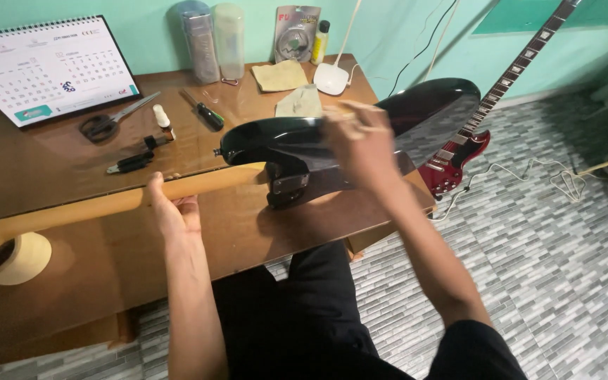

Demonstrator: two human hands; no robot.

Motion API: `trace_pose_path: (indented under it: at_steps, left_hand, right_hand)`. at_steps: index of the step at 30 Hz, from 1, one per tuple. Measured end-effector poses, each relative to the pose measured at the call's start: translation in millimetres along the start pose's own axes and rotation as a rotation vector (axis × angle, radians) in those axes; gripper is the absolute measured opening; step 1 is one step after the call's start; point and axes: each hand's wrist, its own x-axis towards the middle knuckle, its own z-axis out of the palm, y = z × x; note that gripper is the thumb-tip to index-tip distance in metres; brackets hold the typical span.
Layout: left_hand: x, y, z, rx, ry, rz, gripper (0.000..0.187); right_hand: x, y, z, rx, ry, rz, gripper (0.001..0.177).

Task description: The person cleans a black electric guitar resting on a wooden table. They use a cloth to wipe the body, pickups, and fretboard, then flip the guitar to clean the back and neck.

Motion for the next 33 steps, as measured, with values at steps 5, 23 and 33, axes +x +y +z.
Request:
trace_pose_path:
  at_steps: [5,23,33]
  left_hand:
    - [1,2,0,-0.029,0.022,0.025,0.026]
    - [-21,4,16,0.111,0.008,0.04,0.013]
    - [-33,3,26,0.162,0.047,0.021,0.041]
  right_hand:
    - [-25,93,-28,-0.563,0.047,-0.122,0.017]
    - [-13,74,-56,-0.049,-0.096,0.01,0.041]
    - [-132,170,-59,0.403,0.149,0.72,0.03]
